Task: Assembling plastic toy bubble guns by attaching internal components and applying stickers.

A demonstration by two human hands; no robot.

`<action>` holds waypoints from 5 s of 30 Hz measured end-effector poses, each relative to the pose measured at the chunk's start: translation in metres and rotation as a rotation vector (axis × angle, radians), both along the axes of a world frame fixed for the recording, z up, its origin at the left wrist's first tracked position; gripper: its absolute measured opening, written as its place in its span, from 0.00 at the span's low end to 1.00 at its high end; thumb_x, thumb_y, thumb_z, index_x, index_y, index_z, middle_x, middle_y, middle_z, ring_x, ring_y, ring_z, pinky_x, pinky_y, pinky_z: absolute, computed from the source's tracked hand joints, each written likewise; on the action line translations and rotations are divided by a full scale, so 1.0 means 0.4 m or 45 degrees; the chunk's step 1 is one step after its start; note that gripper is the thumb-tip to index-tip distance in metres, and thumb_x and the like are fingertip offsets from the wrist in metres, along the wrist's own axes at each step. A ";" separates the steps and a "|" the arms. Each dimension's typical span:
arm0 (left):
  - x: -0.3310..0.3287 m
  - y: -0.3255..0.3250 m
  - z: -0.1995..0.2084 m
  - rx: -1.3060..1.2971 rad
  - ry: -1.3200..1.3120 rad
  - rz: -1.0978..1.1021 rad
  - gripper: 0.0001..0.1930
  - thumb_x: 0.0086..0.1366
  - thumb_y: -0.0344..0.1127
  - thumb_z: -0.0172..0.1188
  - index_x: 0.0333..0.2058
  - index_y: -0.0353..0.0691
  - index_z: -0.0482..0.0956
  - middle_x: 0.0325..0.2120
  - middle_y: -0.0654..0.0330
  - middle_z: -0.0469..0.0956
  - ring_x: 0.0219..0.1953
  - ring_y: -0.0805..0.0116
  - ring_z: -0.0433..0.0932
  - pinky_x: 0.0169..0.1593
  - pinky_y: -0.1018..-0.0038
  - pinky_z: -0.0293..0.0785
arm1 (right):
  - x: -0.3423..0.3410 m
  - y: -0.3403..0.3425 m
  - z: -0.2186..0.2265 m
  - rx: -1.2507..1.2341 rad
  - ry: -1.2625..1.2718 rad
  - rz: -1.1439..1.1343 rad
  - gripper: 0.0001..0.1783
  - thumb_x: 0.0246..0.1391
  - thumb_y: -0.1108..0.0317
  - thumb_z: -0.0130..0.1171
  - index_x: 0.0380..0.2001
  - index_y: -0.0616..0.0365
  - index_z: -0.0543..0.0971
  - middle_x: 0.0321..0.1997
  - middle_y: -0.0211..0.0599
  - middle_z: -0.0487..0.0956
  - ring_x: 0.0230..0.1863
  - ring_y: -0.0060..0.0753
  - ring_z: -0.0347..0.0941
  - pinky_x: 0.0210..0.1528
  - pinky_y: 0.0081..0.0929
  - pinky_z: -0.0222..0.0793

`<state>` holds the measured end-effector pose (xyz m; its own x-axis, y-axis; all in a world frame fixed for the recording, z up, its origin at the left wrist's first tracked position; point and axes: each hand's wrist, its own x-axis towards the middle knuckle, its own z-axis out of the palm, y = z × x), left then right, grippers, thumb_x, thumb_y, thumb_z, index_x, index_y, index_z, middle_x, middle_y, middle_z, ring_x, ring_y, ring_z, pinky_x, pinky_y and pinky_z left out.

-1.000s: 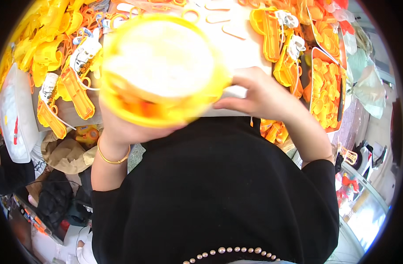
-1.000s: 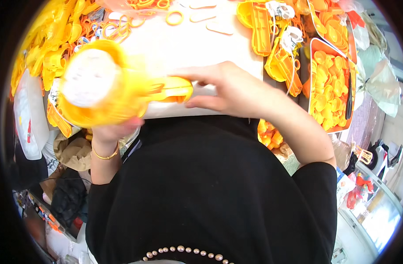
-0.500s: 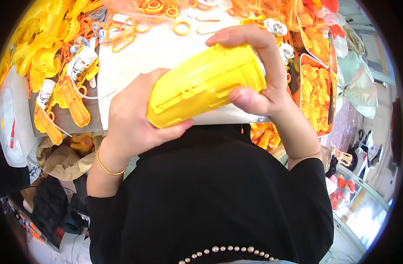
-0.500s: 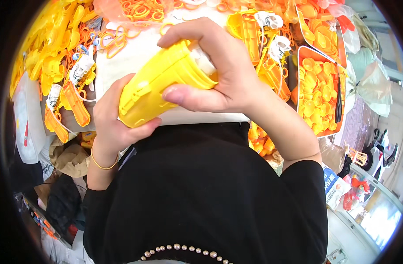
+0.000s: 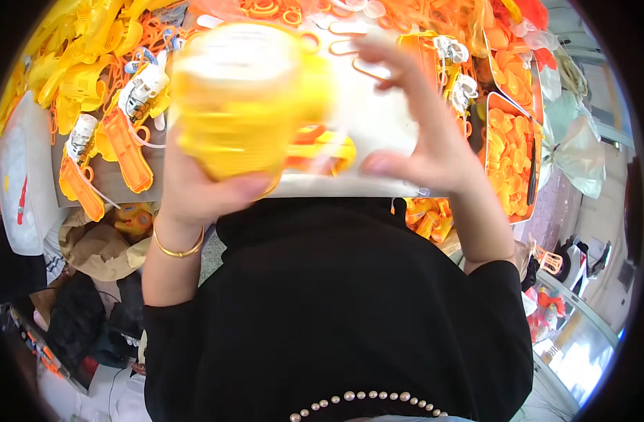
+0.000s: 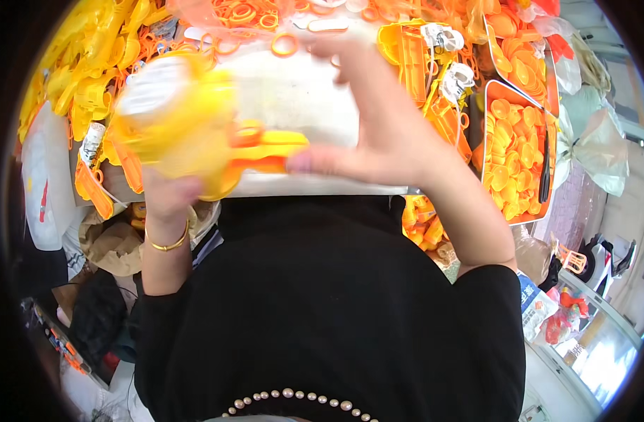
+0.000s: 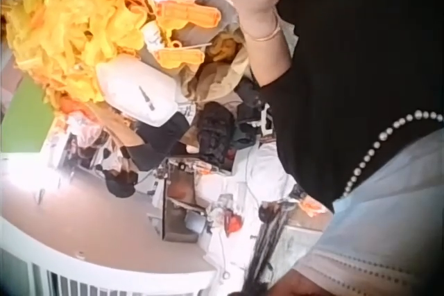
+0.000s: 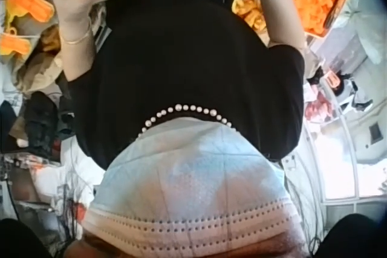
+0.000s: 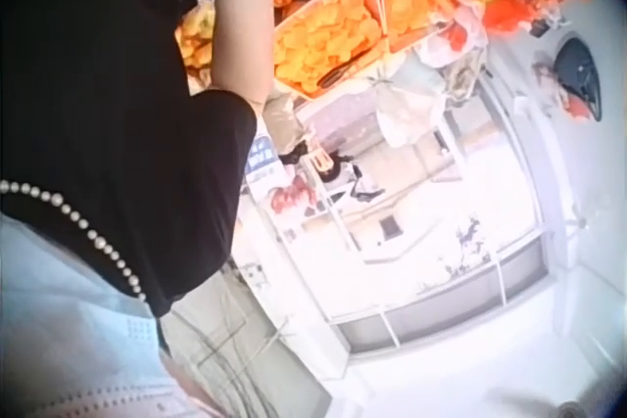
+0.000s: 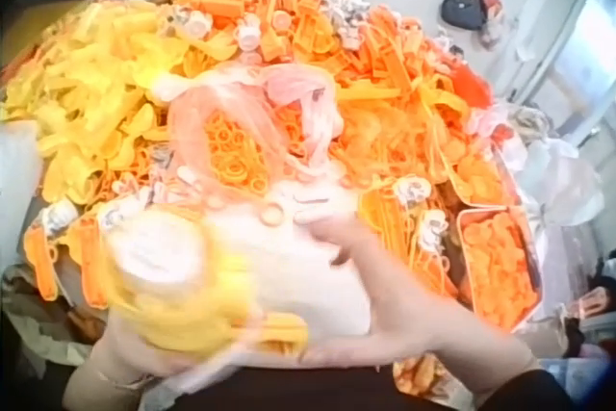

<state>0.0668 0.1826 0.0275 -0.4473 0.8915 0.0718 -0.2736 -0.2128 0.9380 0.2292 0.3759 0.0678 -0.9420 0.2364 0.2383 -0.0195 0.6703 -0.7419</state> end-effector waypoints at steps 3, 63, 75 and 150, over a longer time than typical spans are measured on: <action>-0.008 -0.013 -0.049 0.123 0.018 0.161 0.51 0.42 0.61 0.68 0.56 0.30 0.56 0.44 0.46 0.69 0.42 0.57 0.75 0.46 0.65 0.74 | 0.023 -0.065 -0.006 -0.315 -0.430 0.307 0.41 0.39 0.58 0.71 0.56 0.61 0.66 0.48 0.43 0.77 0.49 0.36 0.74 0.49 0.28 0.67; 0.058 0.045 -0.035 0.278 0.060 0.185 0.37 0.53 0.47 0.66 0.53 0.32 0.59 0.46 0.55 0.71 0.47 0.67 0.73 0.51 0.72 0.69 | -0.076 -0.081 0.017 0.006 0.104 0.118 0.07 0.45 0.73 0.54 0.19 0.62 0.68 0.22 0.38 0.65 0.22 0.38 0.64 0.24 0.29 0.61; 0.041 0.051 -0.001 0.217 0.257 0.216 0.33 0.57 0.43 0.61 0.53 0.29 0.59 0.46 0.54 0.71 0.46 0.69 0.72 0.51 0.74 0.68 | -0.068 -0.068 0.018 -0.102 0.117 0.169 0.08 0.51 0.67 0.55 0.27 0.62 0.72 0.27 0.37 0.70 0.30 0.36 0.69 0.32 0.30 0.65; 0.062 0.066 0.086 -0.115 1.090 0.075 0.37 0.42 0.37 0.70 0.52 0.35 0.64 0.37 0.50 0.75 0.38 0.52 0.77 0.40 0.68 0.73 | -0.053 -0.065 0.049 0.005 0.447 0.152 0.16 0.47 0.73 0.63 0.24 0.58 0.62 0.56 0.60 0.65 0.59 0.48 0.64 0.57 0.37 0.63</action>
<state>0.0915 0.2091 0.0618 -0.3174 0.8871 0.3350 0.5443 -0.1188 0.8305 0.2079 0.3498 0.0875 -0.8237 0.1280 0.5525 -0.3507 0.6507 -0.6735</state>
